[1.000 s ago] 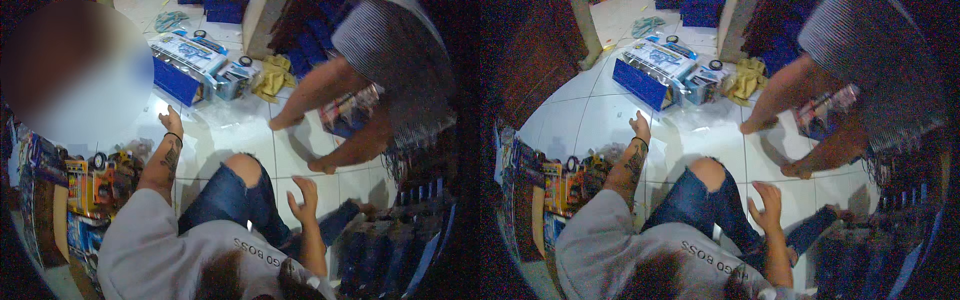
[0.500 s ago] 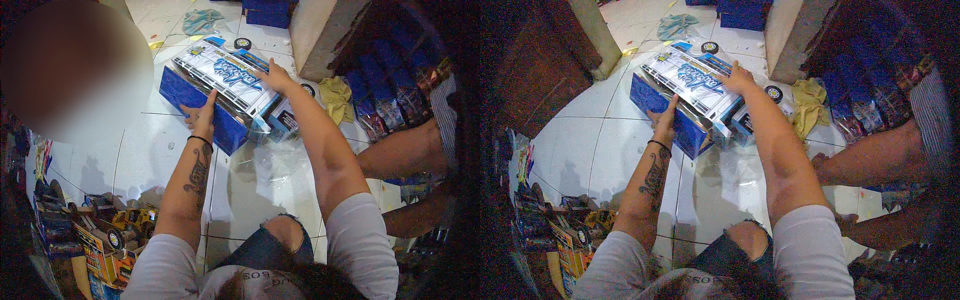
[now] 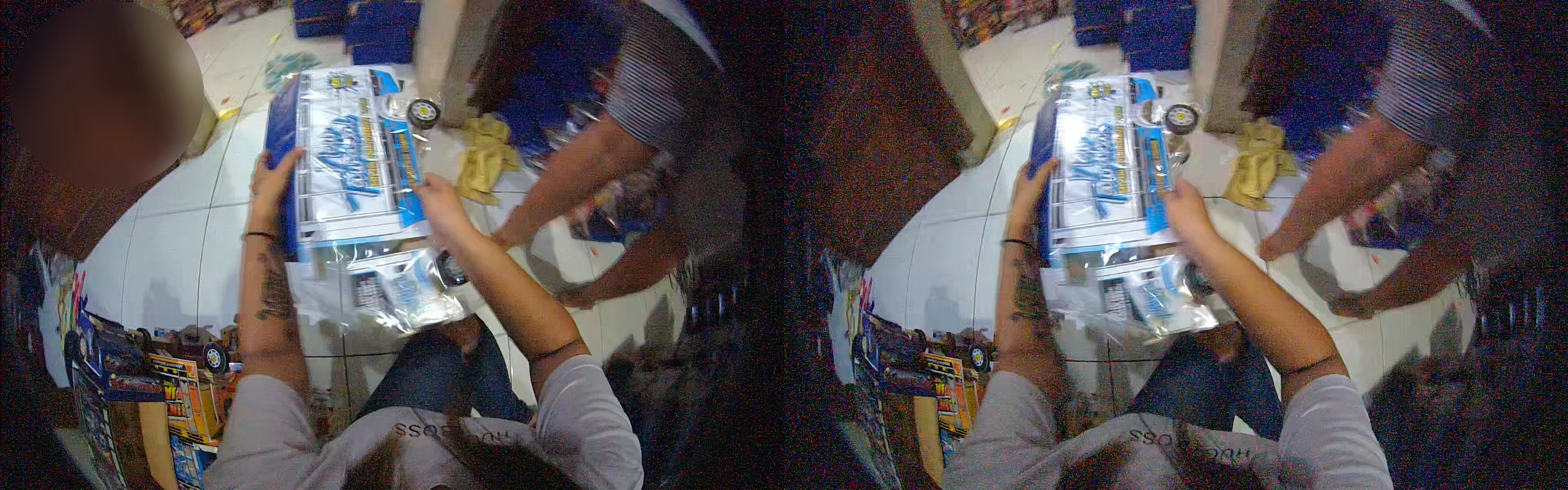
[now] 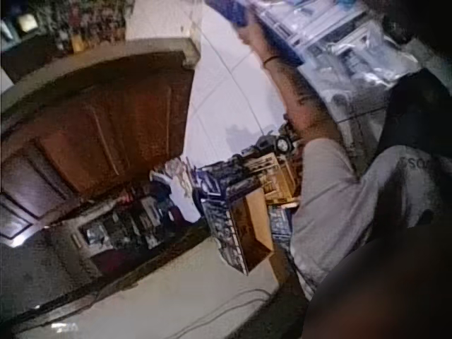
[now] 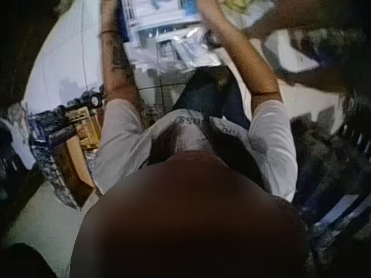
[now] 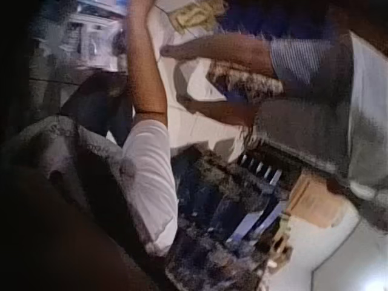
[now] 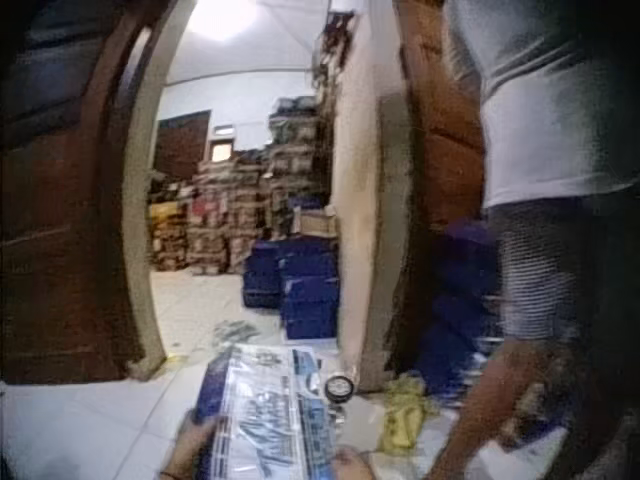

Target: The person wraps several toy boxes in clear plastic film using a tape dispenser. They pull film from the roll, enclose each box, and seal the edges with tape. The person handles multiple boxes one at a time, rotating them to cover all sides.

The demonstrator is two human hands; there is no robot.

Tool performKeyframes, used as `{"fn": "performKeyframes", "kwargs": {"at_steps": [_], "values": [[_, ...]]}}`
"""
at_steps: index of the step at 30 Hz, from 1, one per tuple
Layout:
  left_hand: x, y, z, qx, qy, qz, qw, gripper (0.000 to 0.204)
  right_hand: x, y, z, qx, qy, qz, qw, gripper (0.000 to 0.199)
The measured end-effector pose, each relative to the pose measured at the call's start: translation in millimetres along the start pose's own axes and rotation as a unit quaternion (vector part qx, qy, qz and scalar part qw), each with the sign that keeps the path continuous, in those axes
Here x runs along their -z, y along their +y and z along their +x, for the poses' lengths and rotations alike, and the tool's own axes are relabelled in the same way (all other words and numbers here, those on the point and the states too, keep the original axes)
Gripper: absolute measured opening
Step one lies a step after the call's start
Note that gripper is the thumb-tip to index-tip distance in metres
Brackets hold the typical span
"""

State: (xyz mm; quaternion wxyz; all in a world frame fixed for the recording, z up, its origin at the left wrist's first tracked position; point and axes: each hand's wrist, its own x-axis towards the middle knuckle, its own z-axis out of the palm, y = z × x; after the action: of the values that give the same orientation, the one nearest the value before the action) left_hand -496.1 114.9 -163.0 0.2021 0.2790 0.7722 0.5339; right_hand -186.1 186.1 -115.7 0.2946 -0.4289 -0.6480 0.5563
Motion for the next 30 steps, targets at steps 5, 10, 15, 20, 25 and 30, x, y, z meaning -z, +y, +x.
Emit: {"fn": "performKeyframes", "kwargs": {"at_steps": [5, 10, 15, 20, 25, 30], "values": [[70, 79, -2, -0.050, -0.285, -0.075, 0.954, 0.080, -30, -72, -130, 0.089, -0.122, 0.088, 0.985, 0.021], [72, 161, -72, -0.074, -0.421, 0.127, 0.895, 0.078, -40, -101, -279, -0.002, -0.142, 0.314, 0.939, 0.030], [-5, 185, -199, -0.056, -0.620, 0.157, 0.767, 0.062, -4, -82, -405, -0.081, -0.131, 0.429, 0.890, 0.035], [-128, 205, -331, -0.183, -0.740, 0.253, 0.595, 0.079, 28, -69, -500, -0.113, -0.061, 0.512, 0.849, 0.035], [-238, 203, -464, -0.205, -0.873, 0.229, 0.378, 0.081, 41, -42, -551, -0.051, 0.048, 0.550, 0.833, 0.033], [-310, 165, -565, -0.189, -0.877, 0.295, 0.328, 0.080, 84, -8, -576, -0.079, 0.063, 0.583, 0.806, 0.044]]}}
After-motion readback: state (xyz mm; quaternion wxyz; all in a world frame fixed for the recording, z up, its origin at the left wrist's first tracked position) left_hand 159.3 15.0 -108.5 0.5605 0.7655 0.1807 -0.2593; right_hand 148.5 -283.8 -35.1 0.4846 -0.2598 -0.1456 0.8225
